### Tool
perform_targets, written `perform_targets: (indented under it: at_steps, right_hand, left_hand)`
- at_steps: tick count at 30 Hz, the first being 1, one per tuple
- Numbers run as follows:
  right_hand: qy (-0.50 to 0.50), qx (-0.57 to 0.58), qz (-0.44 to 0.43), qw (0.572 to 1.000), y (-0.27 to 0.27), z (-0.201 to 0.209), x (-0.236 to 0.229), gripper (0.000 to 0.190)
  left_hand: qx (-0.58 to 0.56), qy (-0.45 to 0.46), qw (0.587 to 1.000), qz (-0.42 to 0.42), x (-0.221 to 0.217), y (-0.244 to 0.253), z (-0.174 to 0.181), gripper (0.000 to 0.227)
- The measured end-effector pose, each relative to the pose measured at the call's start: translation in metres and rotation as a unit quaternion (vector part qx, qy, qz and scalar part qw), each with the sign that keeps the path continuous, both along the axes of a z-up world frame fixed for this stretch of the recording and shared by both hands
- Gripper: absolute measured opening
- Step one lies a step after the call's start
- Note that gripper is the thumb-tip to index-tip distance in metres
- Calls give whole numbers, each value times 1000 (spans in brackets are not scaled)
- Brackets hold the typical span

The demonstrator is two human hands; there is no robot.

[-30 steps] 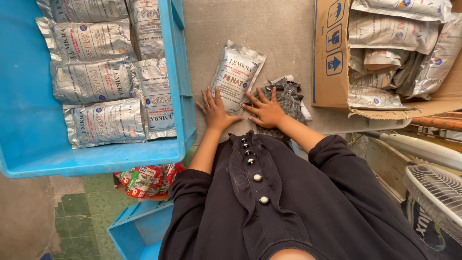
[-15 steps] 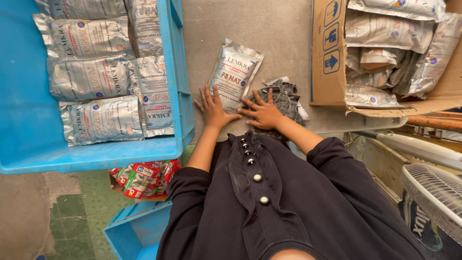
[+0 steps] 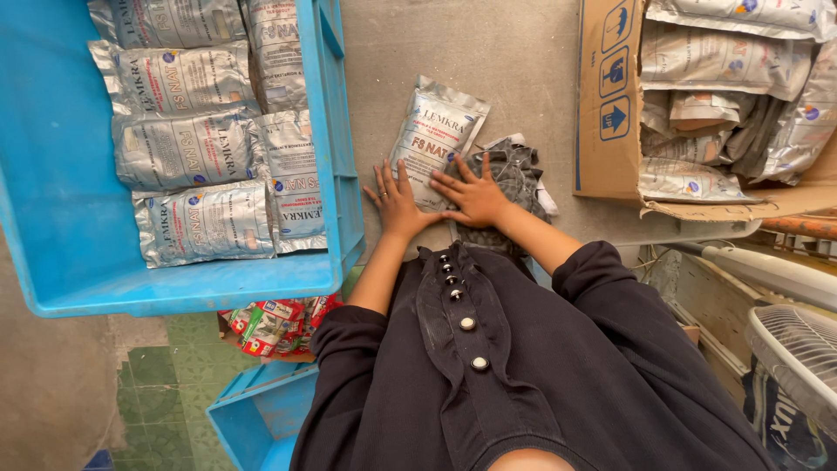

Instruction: The person uses a cloth to wipe down silver packets before placing them into a blue plastic crate.

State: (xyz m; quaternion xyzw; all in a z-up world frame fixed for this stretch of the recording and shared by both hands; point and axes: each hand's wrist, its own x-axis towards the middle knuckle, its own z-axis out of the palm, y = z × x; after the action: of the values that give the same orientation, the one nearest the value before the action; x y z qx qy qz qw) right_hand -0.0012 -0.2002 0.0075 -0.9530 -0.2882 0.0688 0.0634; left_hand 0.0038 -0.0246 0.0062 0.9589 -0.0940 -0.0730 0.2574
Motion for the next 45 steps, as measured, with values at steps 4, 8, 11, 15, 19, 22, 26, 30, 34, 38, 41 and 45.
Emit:
perform_targets:
  at_steps: [4, 8, 11, 15, 19, 22, 26, 30, 34, 38, 41, 45]
  right_hand:
    - [71, 33, -91, 993, -2, 5, 27, 74]
    - [105, 57, -202, 972, 2, 8, 38, 74]
    - [95, 60, -155, 981, 7, 6, 26, 79]
    - [114, 17, -126, 985, -2, 7, 37, 76]
    - [132, 17, -229, 964, -25, 12, 71, 74]
    - [124, 33, -231, 964, -24, 12, 70, 74]
    - [130, 9, -131, 983, -1, 9, 44, 86]
    - [51, 7, -9, 999, 9, 5, 28, 76]
    - [72, 8, -75, 995, -1, 12, 63, 76]
    - [94, 40, -158, 982, -5, 17, 86, 75]
    - [70, 41, -114, 990, 4, 14, 75, 80]
    - [-2, 41, 23, 999, 27, 8, 48, 80]
  left_hand:
    - [-5, 5, 1000, -1, 0, 1, -1, 154]
    - [-5, -2, 1000, 0, 0, 0, -2, 155]
    - [-10, -6, 1000, 4, 3, 0, -4, 153]
    - [-14, -2, 1000, 4, 1, 0, -7, 152]
    - [0, -19, 1000, 3, 4, -1, -8, 152]
    - [1, -29, 1000, 7, 2, -1, -8, 152]
    - [-5, -42, 999, 12, 4, -2, -9, 149]
    - [-2, -41, 999, 15, 2, -1, -15, 145]
    - [-10, -38, 999, 15, 2, -1, -12, 149]
    - [-4, -32, 999, 17, 3, -2, -6, 149]
    - [-12, -18, 1000, 20, 3, -3, -7, 149]
    - [10, 10, 1000, 25, 5, -3, -10, 145]
